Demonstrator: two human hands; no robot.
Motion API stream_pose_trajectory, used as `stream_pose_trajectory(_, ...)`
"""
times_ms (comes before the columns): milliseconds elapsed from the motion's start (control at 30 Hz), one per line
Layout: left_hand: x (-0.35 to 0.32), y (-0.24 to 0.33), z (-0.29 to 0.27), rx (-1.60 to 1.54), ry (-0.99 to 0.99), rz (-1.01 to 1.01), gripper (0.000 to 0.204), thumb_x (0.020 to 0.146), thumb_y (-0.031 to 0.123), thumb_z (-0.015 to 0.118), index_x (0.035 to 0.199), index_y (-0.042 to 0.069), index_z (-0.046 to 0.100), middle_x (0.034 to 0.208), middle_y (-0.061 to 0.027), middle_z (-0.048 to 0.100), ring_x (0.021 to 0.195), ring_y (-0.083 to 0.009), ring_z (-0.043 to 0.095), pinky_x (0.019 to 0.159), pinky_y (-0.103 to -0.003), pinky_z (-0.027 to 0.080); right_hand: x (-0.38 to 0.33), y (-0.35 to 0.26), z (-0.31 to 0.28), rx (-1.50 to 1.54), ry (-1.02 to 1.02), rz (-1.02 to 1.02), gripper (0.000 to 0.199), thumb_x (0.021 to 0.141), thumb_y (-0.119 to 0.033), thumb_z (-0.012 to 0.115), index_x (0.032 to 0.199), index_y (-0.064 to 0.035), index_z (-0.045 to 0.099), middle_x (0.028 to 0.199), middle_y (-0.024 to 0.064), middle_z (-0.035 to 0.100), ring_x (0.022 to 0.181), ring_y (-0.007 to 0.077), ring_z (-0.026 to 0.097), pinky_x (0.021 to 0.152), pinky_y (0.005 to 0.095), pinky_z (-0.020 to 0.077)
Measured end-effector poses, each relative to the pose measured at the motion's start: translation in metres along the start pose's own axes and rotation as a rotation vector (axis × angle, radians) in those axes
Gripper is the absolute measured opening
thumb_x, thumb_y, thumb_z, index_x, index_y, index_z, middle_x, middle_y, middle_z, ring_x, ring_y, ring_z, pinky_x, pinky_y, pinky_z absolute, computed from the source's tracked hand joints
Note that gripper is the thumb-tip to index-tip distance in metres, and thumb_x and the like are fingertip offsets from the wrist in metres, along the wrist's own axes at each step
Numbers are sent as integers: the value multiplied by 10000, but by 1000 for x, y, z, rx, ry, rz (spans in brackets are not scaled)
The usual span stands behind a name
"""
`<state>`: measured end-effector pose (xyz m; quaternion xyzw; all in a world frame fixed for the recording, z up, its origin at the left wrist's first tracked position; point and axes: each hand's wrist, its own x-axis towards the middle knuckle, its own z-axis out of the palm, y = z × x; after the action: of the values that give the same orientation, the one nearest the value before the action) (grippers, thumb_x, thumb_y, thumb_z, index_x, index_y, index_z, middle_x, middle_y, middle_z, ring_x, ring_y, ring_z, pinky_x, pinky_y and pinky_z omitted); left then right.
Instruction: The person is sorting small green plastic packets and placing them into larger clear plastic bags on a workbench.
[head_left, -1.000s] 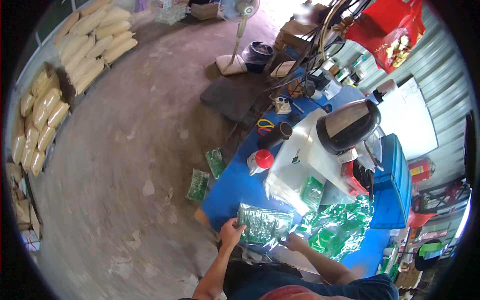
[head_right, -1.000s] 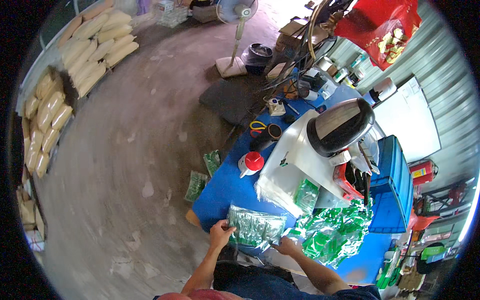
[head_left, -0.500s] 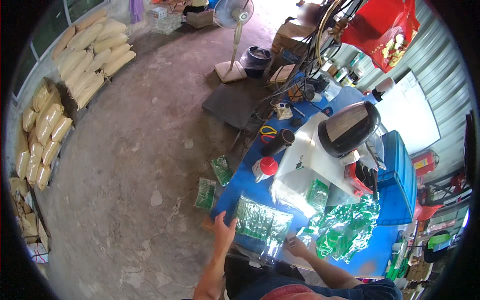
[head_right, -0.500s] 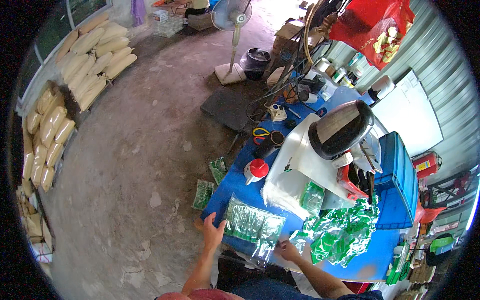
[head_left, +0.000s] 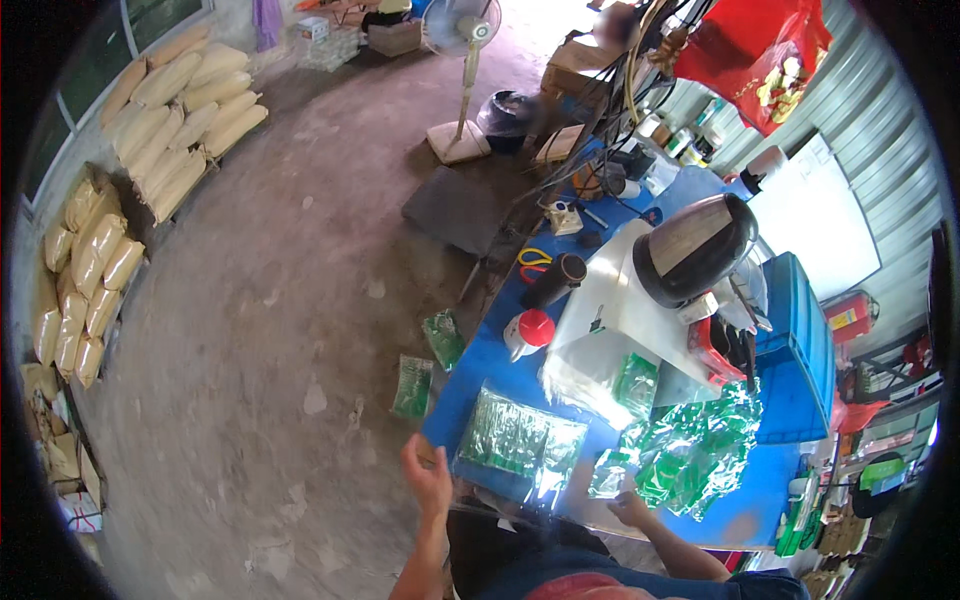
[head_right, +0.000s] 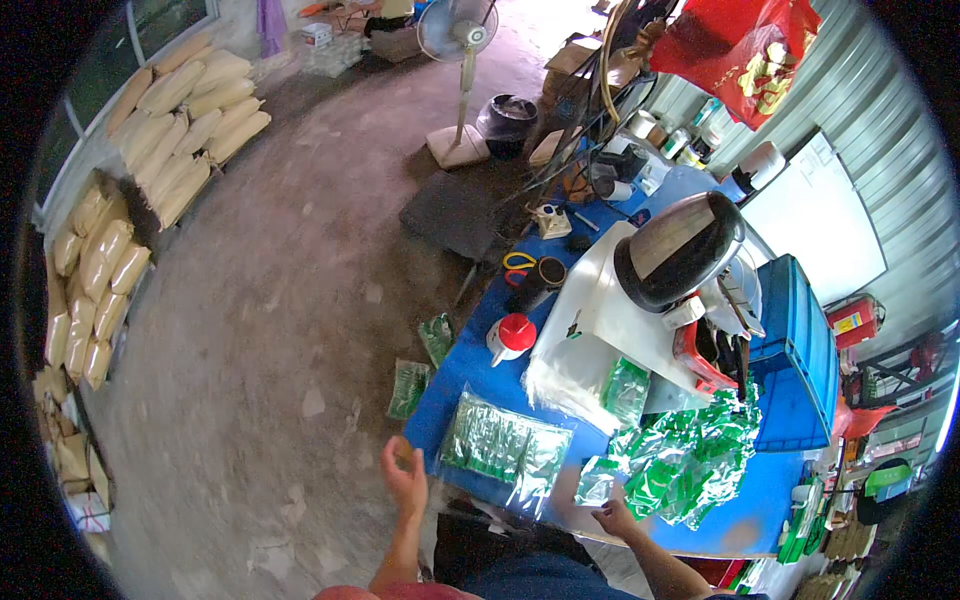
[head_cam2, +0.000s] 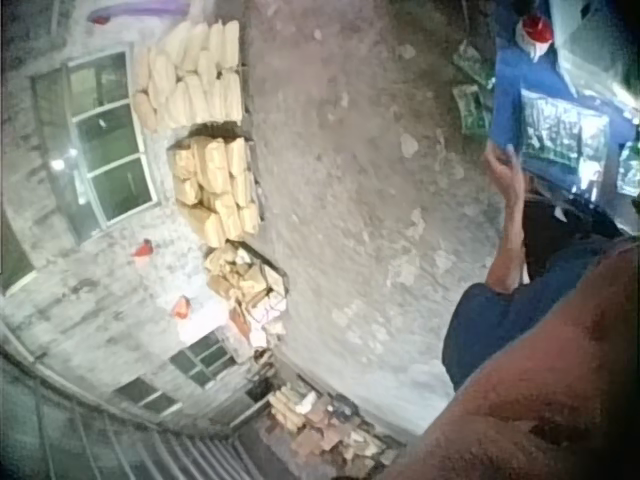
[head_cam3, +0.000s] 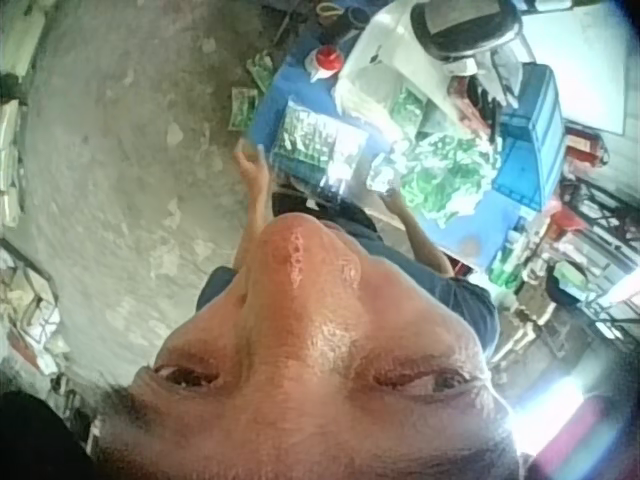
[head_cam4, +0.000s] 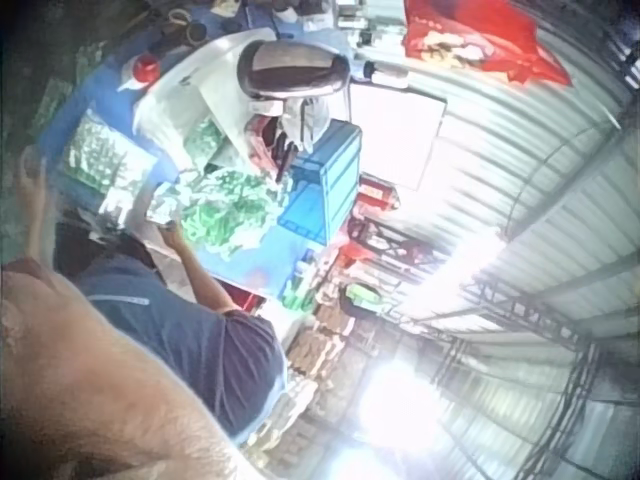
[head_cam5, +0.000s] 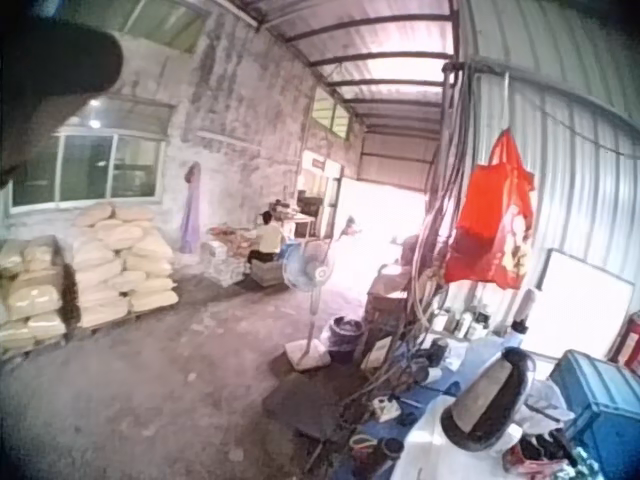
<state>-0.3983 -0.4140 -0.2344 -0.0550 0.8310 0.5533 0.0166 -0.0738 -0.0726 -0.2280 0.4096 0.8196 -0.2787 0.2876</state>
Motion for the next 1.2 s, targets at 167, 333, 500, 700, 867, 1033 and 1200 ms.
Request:
stream_pose_trajectory(167,-36,-67,-35,-177,227,-383,594,876,137,701,1384,-19,438,1404,-203,458,1296,-341,460,1070,-423,385,9,119,58,9,-94,-355,592,841,-474,743,1066,67,657,862,190,722,769,252,711,698,349,568)
stream_pose_trajectory(333,-155,-311,-127,695,104,-342,688,897,228,588,1484,-22,330,1553,-214,322,1397,-355,361,1156,-418,280,-4,72,76,269,-543,25,502,876,-462,716,1026,17,688,778,139,710,653,187,676,604,322,545)
stream_pose_trajectory(500,-206,-307,-109,-54,103,-1157,504,876,333,626,1256,13,542,1136,-161,609,912,-337,614,733,-457,501,-26,77,65,410,-396,274,456,910,-421,682,1025,19,682,800,119,705,682,195,686,599,333,556)
stream_pose_trajectory(700,-139,-318,-150,64,-207,-1201,320,826,306,726,934,20,633,713,-109,603,613,-300,579,557,-462,482,-70,27,91,521,-340,514,397,930,-353,652,1064,20,639,1007,144,709,863,255,703,725,413,596)
stream_pose_trajectory(867,-32,-322,-142,377,-539,-540,441,864,439,667,1048,45,742,949,-110,709,917,-254,667,774,-395,508,-54,51,165,184,-634,-109,396,937,-370,635,1258,-140,657,926,102,739,851,206,707,819,361,578)
stream_pose_trajectory(1033,33,-201,-156,233,-1099,-736,496,804,541,700,963,78,781,1001,-120,744,955,-254,691,856,-364,507,-80,-60,164,269,-345,352,300,940,-342,636,1132,-136,737,1102,50,727,895,170,679,792,362,570)
stream_pose_trajectory(1200,28,-169,-144,489,-1557,-173,289,846,358,712,990,117,779,958,-73,751,851,-206,701,755,-327,525,-83,-66,168,136,-278,123,345,940,-419,555,1129,-189,730,1146,64,708,1015,279,677,921,401,530)
